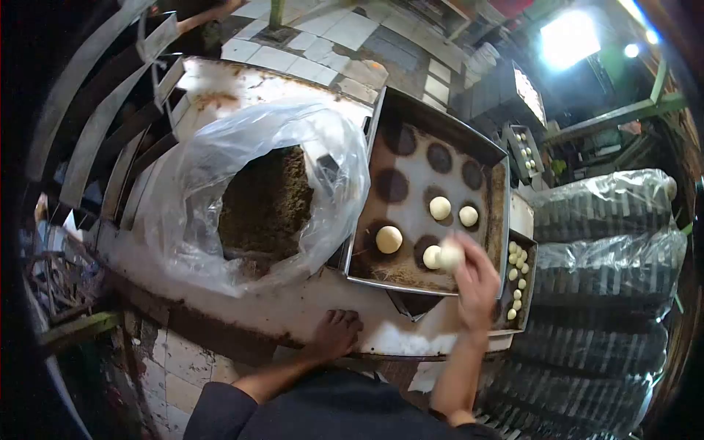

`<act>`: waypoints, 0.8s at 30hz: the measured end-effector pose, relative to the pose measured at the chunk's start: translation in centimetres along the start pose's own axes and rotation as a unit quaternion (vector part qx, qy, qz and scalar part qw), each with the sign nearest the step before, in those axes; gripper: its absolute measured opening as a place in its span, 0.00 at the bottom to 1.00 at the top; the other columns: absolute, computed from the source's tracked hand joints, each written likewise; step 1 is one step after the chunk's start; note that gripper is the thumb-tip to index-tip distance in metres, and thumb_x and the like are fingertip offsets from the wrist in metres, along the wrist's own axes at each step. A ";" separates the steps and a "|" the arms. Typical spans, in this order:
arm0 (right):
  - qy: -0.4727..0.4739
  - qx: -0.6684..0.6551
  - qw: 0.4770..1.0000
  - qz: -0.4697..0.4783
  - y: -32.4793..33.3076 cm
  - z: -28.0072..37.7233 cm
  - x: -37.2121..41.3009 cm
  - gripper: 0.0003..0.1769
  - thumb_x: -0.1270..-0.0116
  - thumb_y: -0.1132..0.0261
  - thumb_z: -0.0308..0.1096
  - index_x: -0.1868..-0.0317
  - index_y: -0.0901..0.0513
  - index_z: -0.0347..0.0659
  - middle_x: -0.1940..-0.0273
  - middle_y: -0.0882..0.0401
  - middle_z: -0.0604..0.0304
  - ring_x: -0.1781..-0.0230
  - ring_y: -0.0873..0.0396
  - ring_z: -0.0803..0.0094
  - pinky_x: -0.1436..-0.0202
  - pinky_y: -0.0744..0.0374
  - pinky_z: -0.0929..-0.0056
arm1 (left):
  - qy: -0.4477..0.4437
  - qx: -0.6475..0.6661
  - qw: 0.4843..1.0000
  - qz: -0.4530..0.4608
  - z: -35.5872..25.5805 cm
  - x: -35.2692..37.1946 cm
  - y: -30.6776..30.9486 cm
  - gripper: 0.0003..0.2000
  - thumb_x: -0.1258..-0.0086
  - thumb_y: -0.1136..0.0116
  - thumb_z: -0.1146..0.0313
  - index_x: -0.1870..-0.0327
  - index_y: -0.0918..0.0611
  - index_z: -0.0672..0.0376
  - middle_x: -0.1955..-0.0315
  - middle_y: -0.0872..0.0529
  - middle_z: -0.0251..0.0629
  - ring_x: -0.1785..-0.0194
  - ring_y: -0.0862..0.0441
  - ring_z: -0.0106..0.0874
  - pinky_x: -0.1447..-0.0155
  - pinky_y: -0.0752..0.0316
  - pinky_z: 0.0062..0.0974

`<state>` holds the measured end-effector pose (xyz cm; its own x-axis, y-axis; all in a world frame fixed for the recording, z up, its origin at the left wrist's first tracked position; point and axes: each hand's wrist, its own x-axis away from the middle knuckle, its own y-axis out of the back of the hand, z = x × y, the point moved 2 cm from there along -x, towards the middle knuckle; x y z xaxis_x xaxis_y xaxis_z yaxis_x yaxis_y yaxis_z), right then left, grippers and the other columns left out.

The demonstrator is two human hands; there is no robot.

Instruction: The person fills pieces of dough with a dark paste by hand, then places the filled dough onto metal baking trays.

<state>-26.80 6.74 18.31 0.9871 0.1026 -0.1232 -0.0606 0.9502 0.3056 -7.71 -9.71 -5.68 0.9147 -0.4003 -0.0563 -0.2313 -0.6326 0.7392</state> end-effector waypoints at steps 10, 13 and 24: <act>0.390 0.240 0.878 -0.141 0.8 10.0 -7.5 0.23 0.20 0.37 0.32 0.30 0.22 0.31 0.31 0.20 0.45 0.32 0.21 0.59 0.25 0.27 0.60 | 0.108 -0.028 0.988 -0.109 -0.5 0.1 -1.8 0.12 0.35 0.36 0.66 0.50 0.15 0.53 0.47 0.17 0.44 0.41 0.23 0.46 0.34 0.30 0.47; 0.463 0.063 0.859 -0.210 9.7 13.6 -2.6 0.18 0.18 0.47 0.27 0.36 0.20 0.27 0.38 0.16 0.44 0.38 0.18 0.63 0.33 0.22 0.64 | 0.172 -0.081 0.972 -0.137 0.6 -0.6 -2.7 0.12 0.33 0.37 0.69 0.50 0.16 0.55 0.48 0.17 0.46 0.43 0.21 0.48 0.36 0.27 0.50; 0.056 0.302 0.947 -0.092 36.3 -24.1 9.9 0.10 0.31 0.32 0.32 0.55 0.12 0.36 0.52 0.12 0.44 0.46 0.16 0.45 0.39 0.18 0.53 | 0.266 -0.239 0.889 -0.286 -6.1 -1.9 -12.8 0.27 0.23 0.45 0.70 0.25 0.30 0.66 0.25 0.32 0.64 0.20 0.39 0.60 0.17 0.44 0.55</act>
<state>-22.76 49.30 5.43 0.9490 0.0137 -0.3151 0.2398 0.6174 0.7492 -4.46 3.16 -10.93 0.8939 0.3477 -0.2830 0.3729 -0.2265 0.8998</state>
